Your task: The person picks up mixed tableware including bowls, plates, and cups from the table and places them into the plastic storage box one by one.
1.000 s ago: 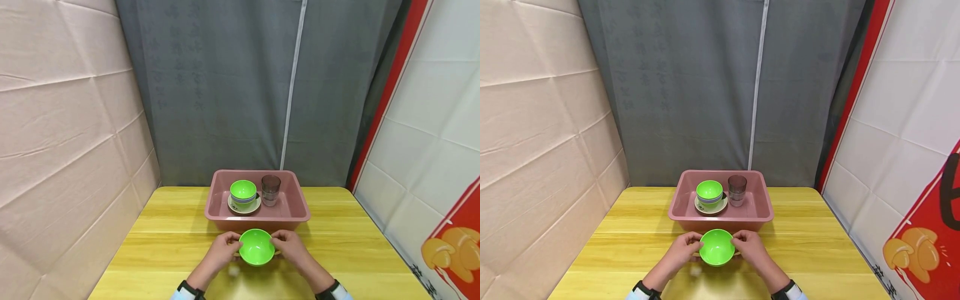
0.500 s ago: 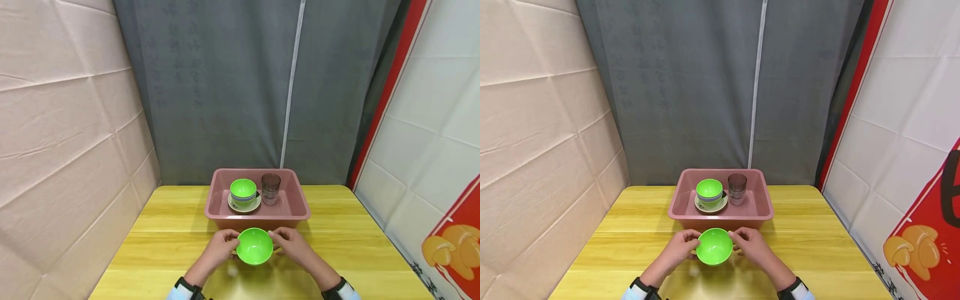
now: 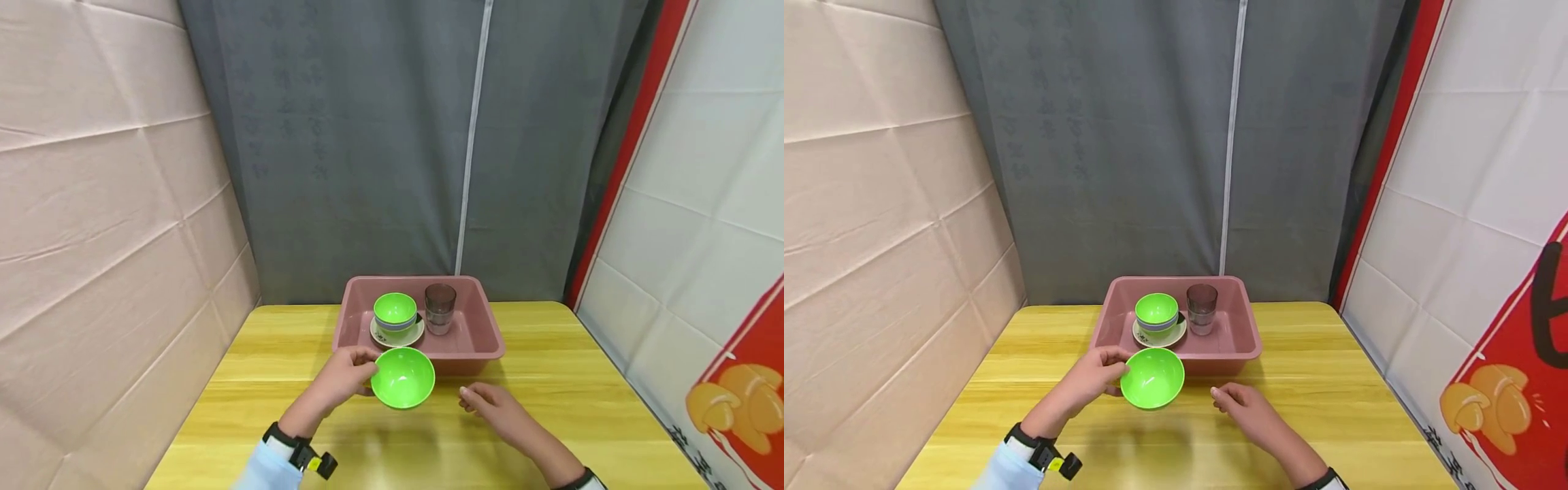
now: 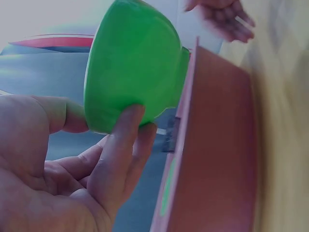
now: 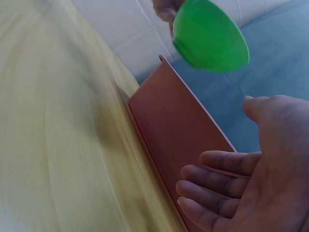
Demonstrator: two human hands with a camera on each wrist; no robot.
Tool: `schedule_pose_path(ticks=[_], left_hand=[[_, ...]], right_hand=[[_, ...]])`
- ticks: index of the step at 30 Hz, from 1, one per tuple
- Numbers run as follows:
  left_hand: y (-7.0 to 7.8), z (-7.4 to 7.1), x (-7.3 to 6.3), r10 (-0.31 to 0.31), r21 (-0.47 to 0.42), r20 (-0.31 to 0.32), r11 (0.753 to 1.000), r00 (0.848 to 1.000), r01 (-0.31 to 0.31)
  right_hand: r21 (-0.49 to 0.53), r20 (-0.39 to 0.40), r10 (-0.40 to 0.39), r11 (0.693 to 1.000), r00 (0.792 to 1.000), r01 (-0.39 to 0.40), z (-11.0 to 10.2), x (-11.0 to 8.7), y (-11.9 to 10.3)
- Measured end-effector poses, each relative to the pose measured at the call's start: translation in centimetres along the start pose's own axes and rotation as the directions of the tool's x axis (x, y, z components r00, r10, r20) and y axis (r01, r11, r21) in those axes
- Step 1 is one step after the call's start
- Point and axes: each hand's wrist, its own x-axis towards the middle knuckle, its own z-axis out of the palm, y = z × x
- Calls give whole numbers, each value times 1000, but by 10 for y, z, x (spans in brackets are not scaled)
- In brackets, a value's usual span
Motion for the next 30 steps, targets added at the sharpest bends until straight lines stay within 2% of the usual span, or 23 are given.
schedule_pose_path(ticks=[5, 9, 14, 19, 26, 30], left_hand=[[16, -11, 19, -1, 74, -27, 997, 1000, 3], [23, -19, 41, 13, 145, -56, 989, 998, -5], [27, -31, 68, -4, 200, -104, 979, 995, 25], [30, -41, 91, -18, 261, -159, 964, 987, 60], [33, -50, 124, -57, 255, -190, 961, 980, 105], [30, -53, 145, -110, 213, -205, 965, 973, 154]], right_hand=[[-142, -26, 32, 989, 999, -36, -8, -6, 7], [-181, -54, 38, 982, 998, -48, -8, -10, 10], [-171, -41, 38, 984, 998, -45, -6, -13, 14], [-139, -10, 81, 987, 997, -82, -5, -15, 18], [-88, 23, 99, 991, 995, -97, -5, -17, 20], [-49, 34, 102, 994, 994, -100, -6, -19, 20]])
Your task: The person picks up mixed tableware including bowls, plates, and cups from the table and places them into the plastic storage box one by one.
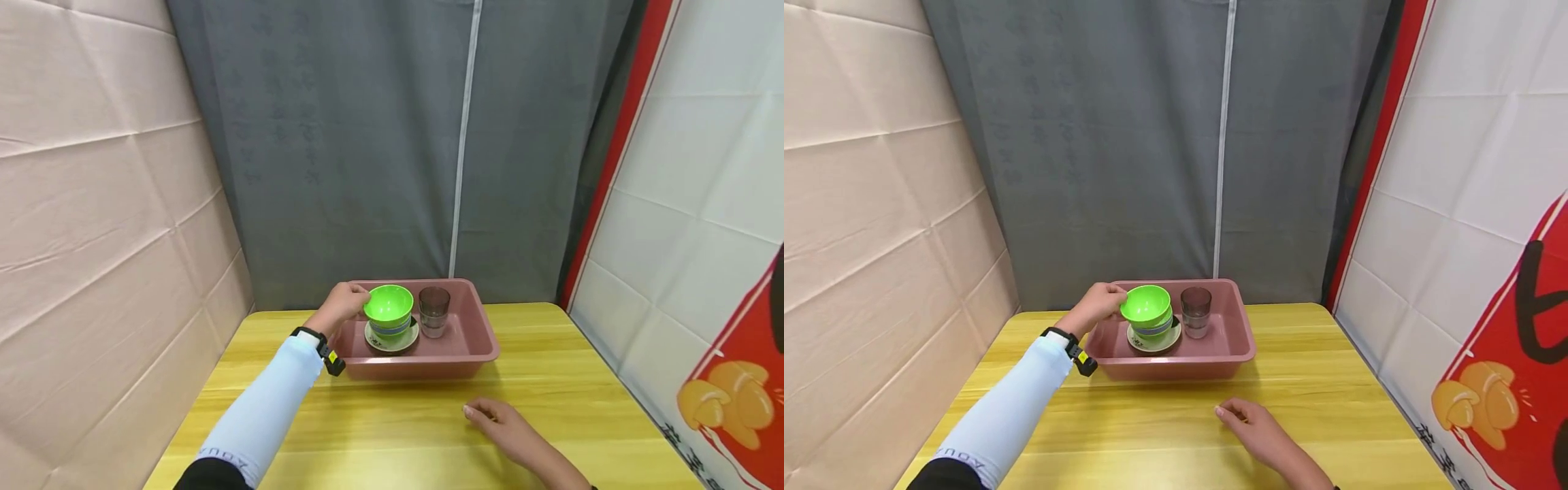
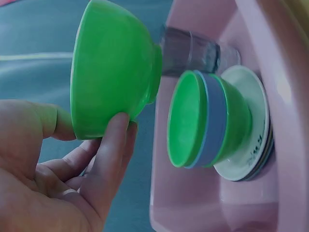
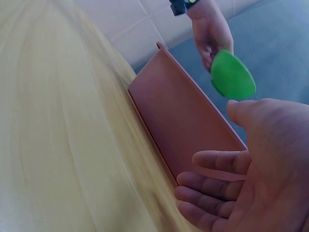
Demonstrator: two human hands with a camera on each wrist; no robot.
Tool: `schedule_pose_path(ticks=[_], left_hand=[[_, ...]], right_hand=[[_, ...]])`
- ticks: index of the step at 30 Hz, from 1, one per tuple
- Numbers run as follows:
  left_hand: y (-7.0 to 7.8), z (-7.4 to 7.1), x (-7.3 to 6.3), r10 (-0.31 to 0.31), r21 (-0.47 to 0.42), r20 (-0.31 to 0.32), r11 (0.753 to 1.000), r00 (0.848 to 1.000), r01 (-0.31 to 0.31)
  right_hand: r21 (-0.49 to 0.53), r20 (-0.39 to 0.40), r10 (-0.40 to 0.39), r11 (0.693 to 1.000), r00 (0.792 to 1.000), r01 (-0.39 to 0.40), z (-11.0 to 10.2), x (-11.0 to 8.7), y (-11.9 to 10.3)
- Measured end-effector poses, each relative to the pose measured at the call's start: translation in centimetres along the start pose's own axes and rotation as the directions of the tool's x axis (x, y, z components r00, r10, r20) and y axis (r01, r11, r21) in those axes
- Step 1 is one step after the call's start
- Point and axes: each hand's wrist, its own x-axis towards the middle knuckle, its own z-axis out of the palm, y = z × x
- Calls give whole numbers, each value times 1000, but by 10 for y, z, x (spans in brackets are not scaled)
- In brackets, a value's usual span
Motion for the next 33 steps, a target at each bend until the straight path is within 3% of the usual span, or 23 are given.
schedule_pose_path(ticks=[6, 13, 24, 33], left_hand=[[-8, 8, 29, -41, 22, -16, 999, 999, 42], [-20, 12, 49, -50, 84, -47, 995, 998, 54], [-30, 17, 58, -60, 106, -107, 992, 993, 71], [-32, 24, 59, -41, 217, -97, 974, 994, 62]], right_hand=[[27, 23, 11, 1000, 1000, -12, 3, -2, 8], [94, 26, -29, 995, 999, 26, 2, -5, 13], [78, 4, -48, 996, 999, 47, 2, -9, 17], [96, -6, -22, 995, 1000, 22, 1, -13, 19]])
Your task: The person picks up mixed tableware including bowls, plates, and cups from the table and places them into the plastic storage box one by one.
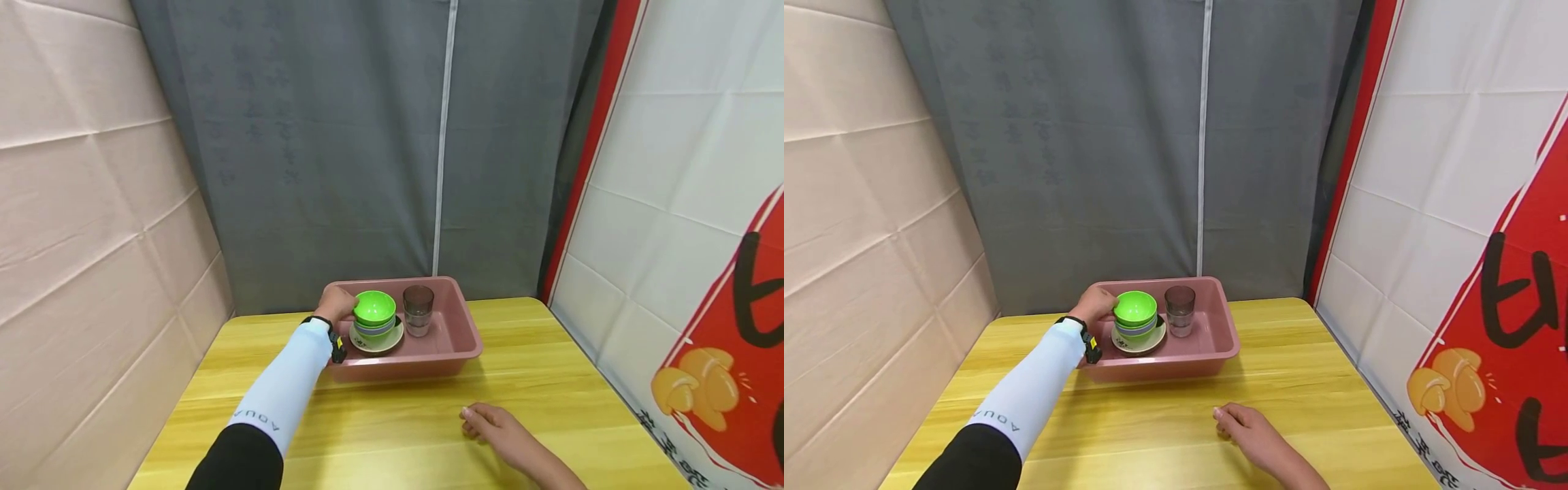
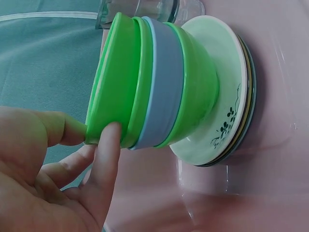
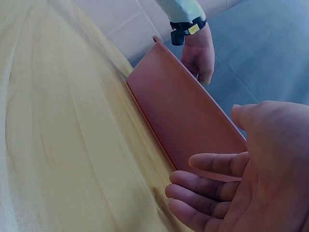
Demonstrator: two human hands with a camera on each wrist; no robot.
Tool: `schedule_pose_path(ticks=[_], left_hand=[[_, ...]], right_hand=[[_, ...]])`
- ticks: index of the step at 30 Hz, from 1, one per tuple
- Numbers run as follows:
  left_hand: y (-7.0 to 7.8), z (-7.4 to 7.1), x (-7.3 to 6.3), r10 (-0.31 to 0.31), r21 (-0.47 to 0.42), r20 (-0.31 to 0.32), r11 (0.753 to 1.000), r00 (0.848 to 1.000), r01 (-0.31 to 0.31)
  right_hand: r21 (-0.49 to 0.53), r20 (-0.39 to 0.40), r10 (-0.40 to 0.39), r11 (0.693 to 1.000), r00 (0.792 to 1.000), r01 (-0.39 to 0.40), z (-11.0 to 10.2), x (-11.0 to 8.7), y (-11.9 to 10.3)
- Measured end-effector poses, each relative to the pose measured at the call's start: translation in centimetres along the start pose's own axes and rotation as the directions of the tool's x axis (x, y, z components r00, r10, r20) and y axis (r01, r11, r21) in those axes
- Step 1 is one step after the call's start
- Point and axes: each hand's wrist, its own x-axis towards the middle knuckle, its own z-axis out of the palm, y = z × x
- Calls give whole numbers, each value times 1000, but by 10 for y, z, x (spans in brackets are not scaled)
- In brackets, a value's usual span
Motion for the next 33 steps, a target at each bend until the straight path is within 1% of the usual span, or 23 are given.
schedule_pose_path(ticks=[6, 8, 16, 26, 29, 31, 33], left_hand=[[-1, 0, -4, 12, 92, -9, 996, 1000, -12], [0, -1, -6, 26, 126, -11, 992, 1000, -25], [1, -3, -7, 48, 132, 15, 990, 999, -49], [-1, -6, -5, 50, 95, 47, 994, 998, -54], [-2, -7, -5, 59, 123, 52, 990, 997, -65], [-2, -8, -5, 73, 170, 60, 982, 996, -82], [-2, -9, -5, 67, 192, 72, 978, 995, -79]], right_hand=[[3, 10, -1, 1000, 1000, 1, 2, -1, 3], [8, 16, -3, 1000, 1000, 3, 2, -1, 3], [3, 37, -4, 1000, 999, 4, 4, -3, 1], [-3, 55, -14, 1000, 998, 14, 4, -2, 1], [-8, 50, -19, 1000, 999, 19, 3, -3, 0], [-19, 45, -20, 1000, 999, 21, 0, -2, -1], [-32, 45, -15, 999, 999, 16, -3, -1, -2]])
